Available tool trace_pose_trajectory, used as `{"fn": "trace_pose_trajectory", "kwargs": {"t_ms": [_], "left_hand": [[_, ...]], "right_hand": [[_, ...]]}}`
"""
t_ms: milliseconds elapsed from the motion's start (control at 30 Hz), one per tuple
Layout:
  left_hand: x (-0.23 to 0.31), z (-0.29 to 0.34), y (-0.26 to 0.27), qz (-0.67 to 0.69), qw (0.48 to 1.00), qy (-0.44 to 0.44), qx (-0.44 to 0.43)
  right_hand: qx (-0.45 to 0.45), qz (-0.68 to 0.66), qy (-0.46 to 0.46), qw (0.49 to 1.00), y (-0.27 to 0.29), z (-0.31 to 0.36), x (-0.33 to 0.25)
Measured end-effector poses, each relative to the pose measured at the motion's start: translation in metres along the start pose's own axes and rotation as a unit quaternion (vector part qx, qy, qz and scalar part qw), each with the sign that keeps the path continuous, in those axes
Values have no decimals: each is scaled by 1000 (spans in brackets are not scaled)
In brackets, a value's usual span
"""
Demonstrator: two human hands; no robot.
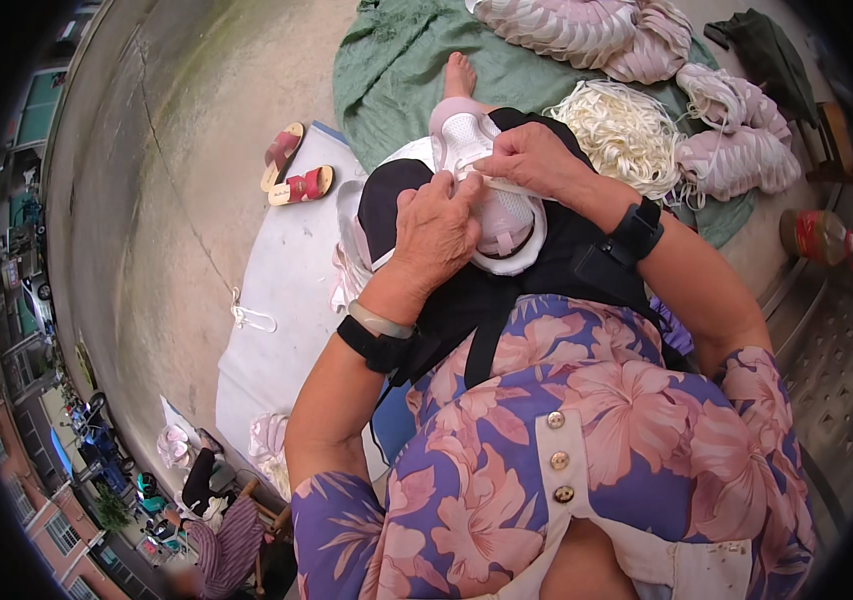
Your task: Thread laces through the eyelets of a shoe upper.
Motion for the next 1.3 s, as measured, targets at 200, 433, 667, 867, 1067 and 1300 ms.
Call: {"fn": "trace_pose_trajectory", "kwargs": {"t_ms": [200,433,667,867,1067,1300], "left_hand": [[2,0,1,-8,1000,-2,-7],[-5,17,5,13,995,46,88],[-29,64,35,-49,986,52,148],[-43,129,44,-109,983,72,127],[-33,127,38,-7,982,65,175],[-65,143,53,-161,975,-25,148]], "right_hand": [[83,-7,-64,995,1,-7,16],[88,9,-10,996,0,-9,19],[84,-1,-13,996,1,-7,20],[58,-23,-9,998,4,-7,23],[25,-36,31,999,7,16,31],[95,369,319,868,46,54,19]]}}
Point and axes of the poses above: each hand's wrist, its own z-axis away from the middle knuckle, its own y-axis out of the back of the hand, x = y × z, the point moved 2 cm from there along -z, towards the middle knuckle, and after that the axes turned 2 degrees about -y, right-handed, at the moved point
